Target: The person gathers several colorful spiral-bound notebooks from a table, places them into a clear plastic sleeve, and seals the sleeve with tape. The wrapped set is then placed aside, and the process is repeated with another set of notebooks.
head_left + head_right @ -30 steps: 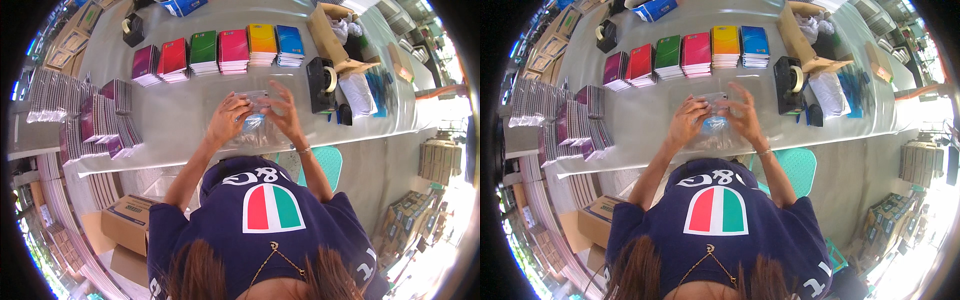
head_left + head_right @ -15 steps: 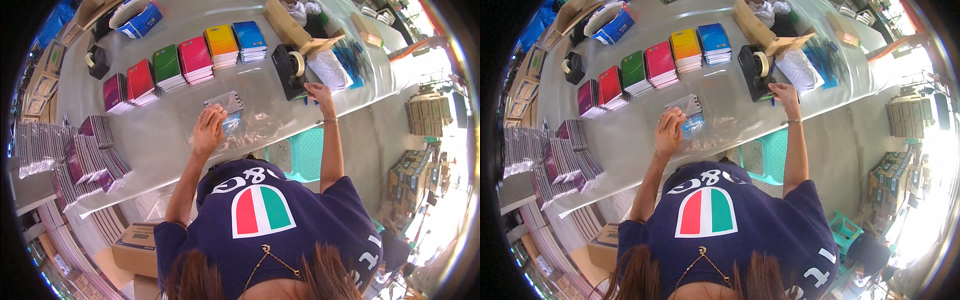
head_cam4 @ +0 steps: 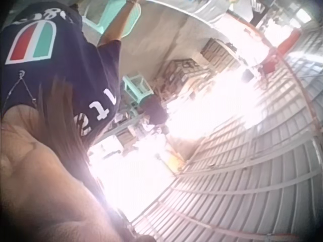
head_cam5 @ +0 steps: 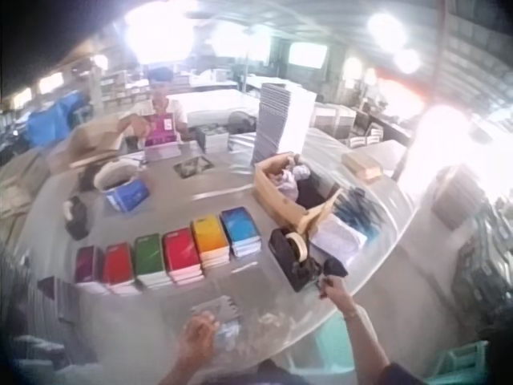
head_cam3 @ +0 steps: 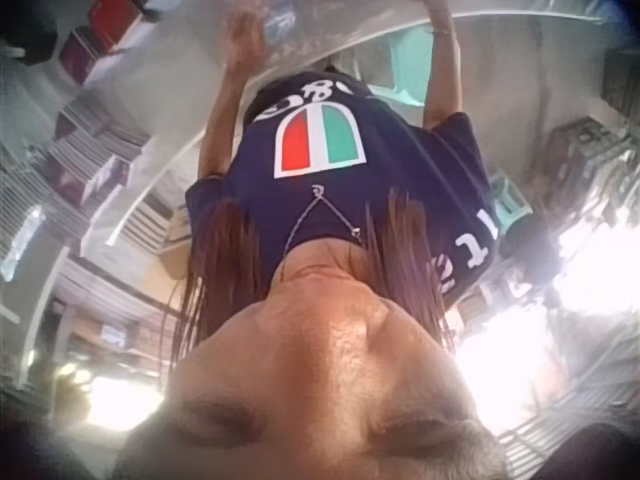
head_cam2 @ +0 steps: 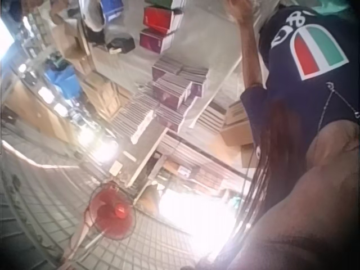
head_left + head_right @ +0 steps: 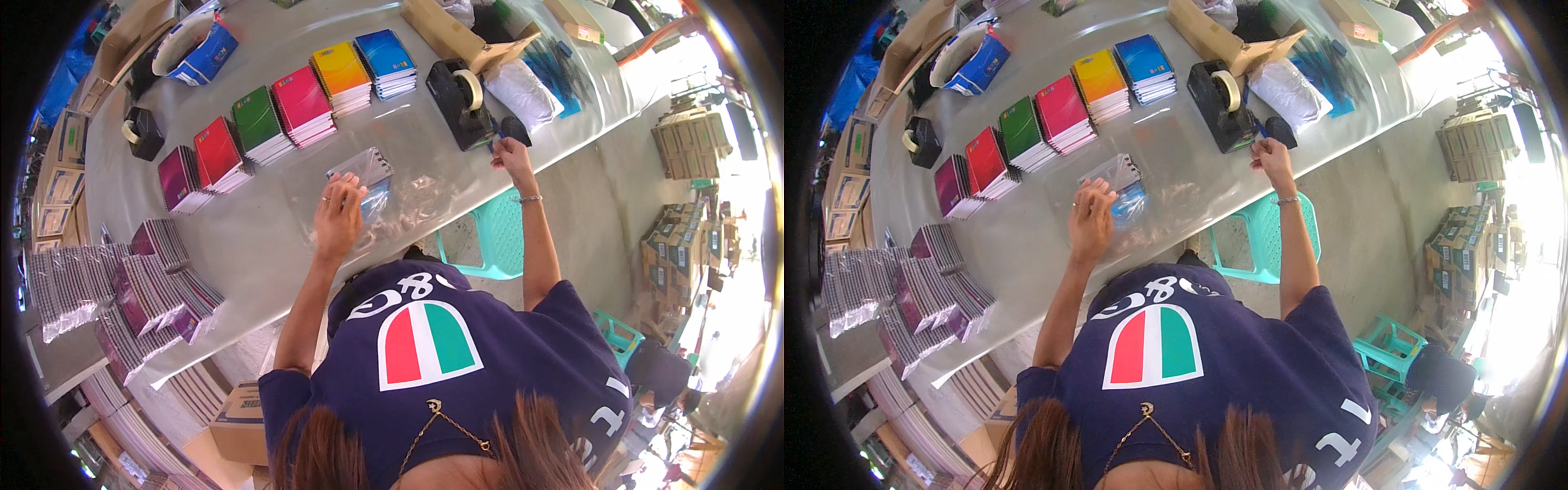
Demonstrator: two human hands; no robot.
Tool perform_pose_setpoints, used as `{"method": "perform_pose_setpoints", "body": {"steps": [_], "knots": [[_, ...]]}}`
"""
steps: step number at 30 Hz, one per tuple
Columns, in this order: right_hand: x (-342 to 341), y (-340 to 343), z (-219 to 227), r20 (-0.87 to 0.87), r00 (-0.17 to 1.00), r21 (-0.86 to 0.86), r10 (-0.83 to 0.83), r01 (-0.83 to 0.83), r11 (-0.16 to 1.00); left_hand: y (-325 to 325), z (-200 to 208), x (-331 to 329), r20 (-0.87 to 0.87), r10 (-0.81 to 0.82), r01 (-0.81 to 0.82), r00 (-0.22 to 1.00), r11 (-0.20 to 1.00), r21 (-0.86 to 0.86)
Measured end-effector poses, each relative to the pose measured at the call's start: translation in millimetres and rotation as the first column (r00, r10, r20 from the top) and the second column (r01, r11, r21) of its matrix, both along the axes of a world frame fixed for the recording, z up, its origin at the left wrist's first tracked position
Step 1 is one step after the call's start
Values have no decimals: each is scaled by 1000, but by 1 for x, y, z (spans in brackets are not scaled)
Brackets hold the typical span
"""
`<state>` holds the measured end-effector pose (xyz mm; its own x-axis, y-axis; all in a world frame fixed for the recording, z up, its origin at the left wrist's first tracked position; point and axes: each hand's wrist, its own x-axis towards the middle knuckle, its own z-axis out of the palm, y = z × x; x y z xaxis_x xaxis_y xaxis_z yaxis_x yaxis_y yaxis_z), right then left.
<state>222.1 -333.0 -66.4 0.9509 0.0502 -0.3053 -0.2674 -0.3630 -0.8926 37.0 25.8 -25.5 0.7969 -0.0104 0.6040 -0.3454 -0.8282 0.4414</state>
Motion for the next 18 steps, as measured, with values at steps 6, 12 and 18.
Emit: {"method": "perform_pose_setpoints", "body": {"steps": [6,12,18], "knots": [[-47,45,25,99,995,-210,-24,45,977,6,-11,0,30,-17,16,999,999,45],[-121,176,81,-30,988,373,149,-127,919,8,-11,-1,39,-42,40,998,998,46],[-139,220,80,-29,994,388,109,-89,918,10,-17,0,71,-55,55,996,998,-6]]}}
